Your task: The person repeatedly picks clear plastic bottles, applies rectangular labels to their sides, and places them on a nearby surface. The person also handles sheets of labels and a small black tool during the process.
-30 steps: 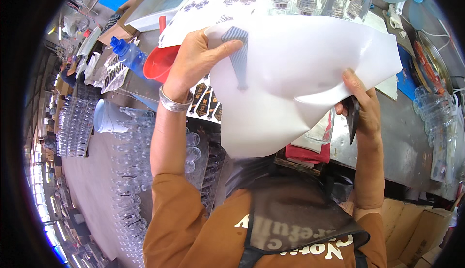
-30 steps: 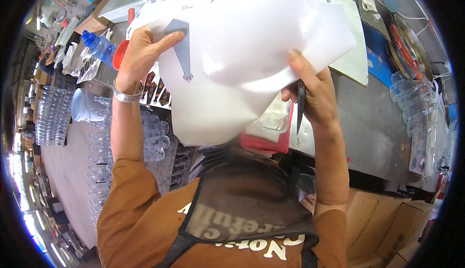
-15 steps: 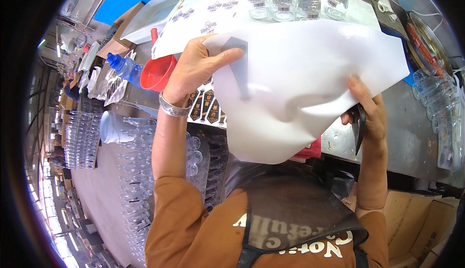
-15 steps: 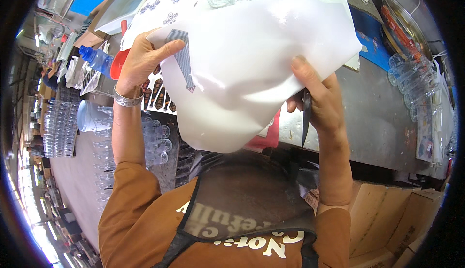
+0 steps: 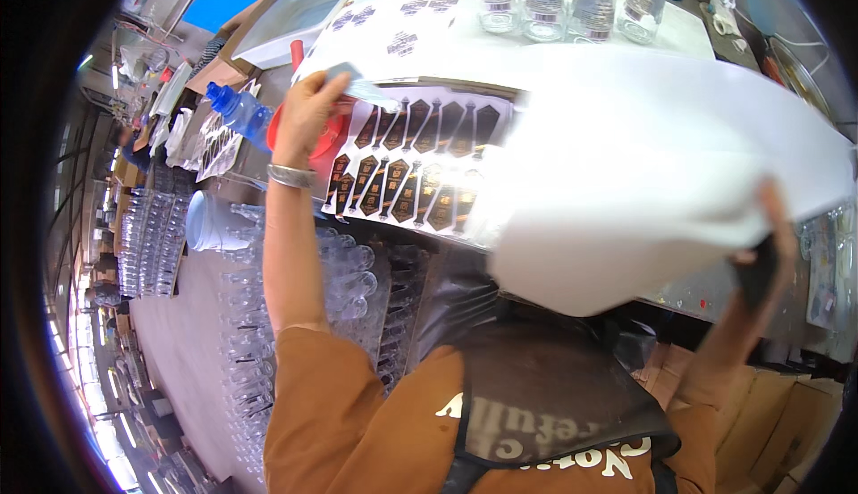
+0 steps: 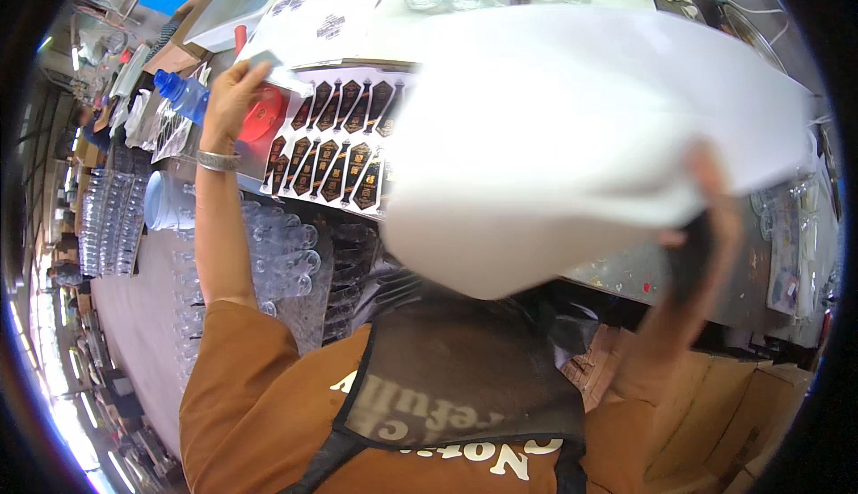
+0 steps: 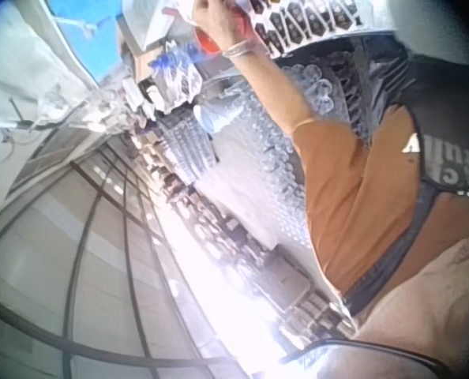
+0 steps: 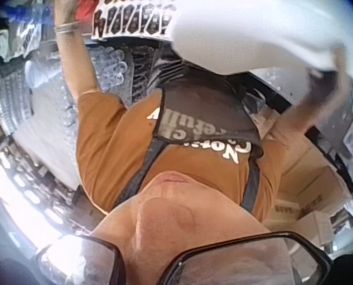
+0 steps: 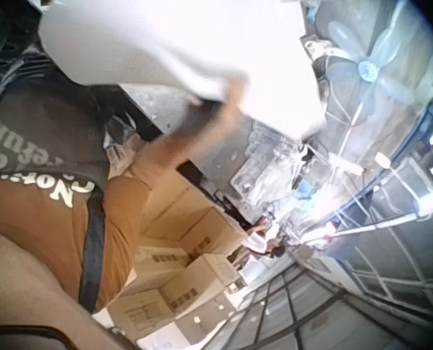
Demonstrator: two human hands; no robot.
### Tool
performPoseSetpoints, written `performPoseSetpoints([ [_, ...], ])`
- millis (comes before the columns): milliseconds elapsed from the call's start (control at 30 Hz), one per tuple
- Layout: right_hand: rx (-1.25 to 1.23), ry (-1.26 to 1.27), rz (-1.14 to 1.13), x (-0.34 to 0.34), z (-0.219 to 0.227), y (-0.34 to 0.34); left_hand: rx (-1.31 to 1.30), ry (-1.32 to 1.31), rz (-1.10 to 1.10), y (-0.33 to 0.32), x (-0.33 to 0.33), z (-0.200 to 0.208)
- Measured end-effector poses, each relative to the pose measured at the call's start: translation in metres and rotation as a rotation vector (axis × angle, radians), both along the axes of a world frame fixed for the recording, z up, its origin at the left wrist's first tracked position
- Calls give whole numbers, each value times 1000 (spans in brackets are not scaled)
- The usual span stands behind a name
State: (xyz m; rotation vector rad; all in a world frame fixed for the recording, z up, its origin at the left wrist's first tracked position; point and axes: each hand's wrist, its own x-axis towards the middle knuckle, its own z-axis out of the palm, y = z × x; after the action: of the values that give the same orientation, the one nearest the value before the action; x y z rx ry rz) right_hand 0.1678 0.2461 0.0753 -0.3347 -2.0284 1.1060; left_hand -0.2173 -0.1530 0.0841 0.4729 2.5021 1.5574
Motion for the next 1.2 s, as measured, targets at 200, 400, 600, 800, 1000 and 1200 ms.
performPoseSetpoints([
  [200,-680,332,222,82,23,142,-472,611,765,-130,-142,-65],
  [400,-645,271,350,116,38,205,-896,618,408,-120,-171,-128],
  [600,-717,341,326,72,13,164,-896,285,103,-146,-201,-126],
  [800,-410,-217,196,4,-14,-3,37,-55,76,-44,-65,-40],
  [1000,182,-574,236,-23,-60,-102,221,155,-388,126,47,-27],
  [1200,193,-604,229,-22,-64,-101,12,713,-701,185,157,-21],
])
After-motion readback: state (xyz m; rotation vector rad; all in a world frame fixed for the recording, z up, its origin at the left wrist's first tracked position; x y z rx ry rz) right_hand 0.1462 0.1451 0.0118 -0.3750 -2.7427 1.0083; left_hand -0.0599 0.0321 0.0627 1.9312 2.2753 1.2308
